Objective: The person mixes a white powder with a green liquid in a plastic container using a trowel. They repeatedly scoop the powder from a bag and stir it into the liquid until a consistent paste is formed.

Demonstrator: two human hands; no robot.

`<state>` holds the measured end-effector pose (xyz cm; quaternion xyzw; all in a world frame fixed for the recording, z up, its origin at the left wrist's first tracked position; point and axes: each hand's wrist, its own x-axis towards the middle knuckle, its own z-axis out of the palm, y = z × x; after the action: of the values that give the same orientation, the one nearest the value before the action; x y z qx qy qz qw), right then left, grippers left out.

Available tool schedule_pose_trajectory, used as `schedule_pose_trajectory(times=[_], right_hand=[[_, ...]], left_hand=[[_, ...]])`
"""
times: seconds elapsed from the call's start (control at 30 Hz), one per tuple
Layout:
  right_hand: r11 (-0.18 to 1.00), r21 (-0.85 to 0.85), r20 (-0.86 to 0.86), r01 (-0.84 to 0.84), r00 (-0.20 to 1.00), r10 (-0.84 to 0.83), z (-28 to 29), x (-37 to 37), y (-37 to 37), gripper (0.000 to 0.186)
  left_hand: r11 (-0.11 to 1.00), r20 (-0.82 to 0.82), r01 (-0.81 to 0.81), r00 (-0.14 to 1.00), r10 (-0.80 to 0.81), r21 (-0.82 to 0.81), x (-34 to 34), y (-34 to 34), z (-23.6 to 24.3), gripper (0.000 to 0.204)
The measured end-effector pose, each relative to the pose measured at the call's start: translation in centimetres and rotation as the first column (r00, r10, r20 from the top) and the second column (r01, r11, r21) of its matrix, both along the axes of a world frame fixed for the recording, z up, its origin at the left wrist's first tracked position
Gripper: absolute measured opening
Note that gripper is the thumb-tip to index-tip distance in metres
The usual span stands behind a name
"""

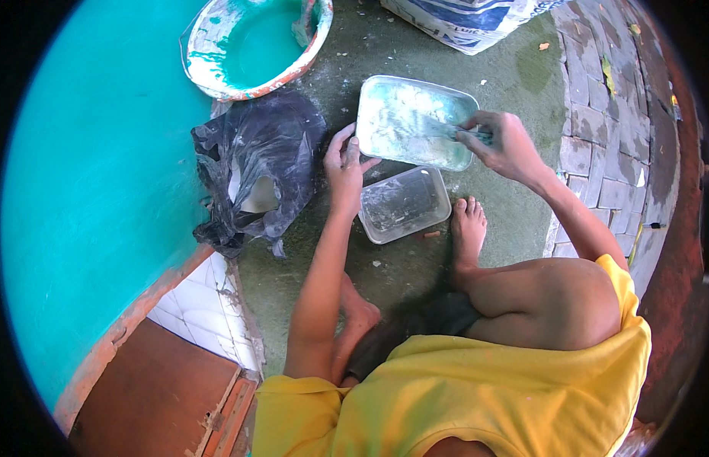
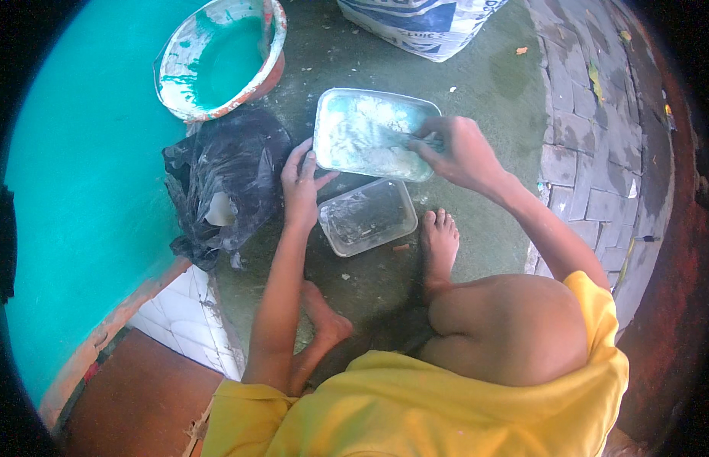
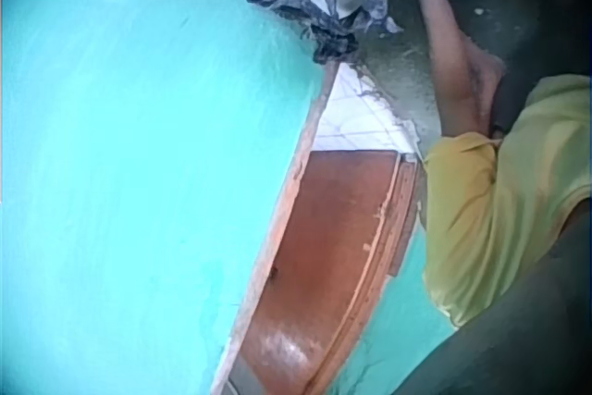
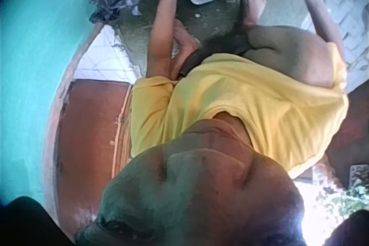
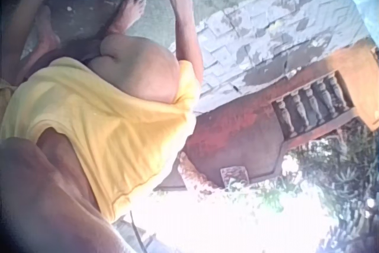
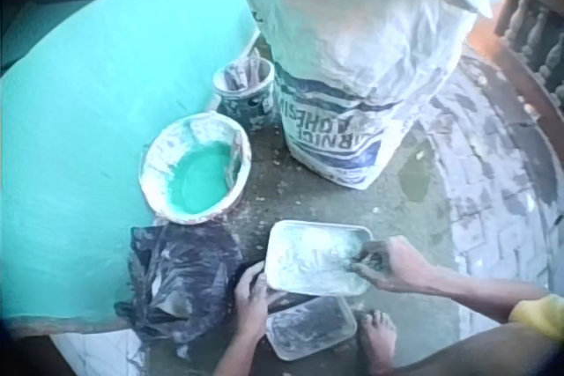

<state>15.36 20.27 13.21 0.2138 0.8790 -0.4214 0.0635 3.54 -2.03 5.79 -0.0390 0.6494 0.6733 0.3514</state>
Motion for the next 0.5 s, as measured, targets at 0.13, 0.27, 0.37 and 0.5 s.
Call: schedule_pose_trajectory(times=[0.13,0.27,0.37,0.5], right_hand=[[0.991,0.078,-0.085,-0.108,0.99,0.115,-2.8,-1.0,-0.5,0.022],[0.955,0.218,-0.024,-0.201,0.977,0.211,-3.2,-0.5,-0.4,0.017],[0.913,0.312,0.101,-0.262,0.965,0.242,-1.0,0.8,0.3,0.021],[0.918,0.342,-0.043,-0.199,0.973,0.227,0.5,1.4,0.3,0.018]], left_hand=[[1.0,-0.001,-0.003,1.0,0.003,-0.006,-0.2,0.4,-0.2,0.03],[0.999,0.002,0.007,1.0,-0.007,-0.039,-0.3,0.3,0.0,0.029],[0.995,-0.047,0.037,0.998,-0.042,-0.098,-0.5,0.2,0.0,0.028],[0.984,-0.139,0.06,0.987,-0.083,-0.167,-0.2,0.0,-0.5,0.027]])
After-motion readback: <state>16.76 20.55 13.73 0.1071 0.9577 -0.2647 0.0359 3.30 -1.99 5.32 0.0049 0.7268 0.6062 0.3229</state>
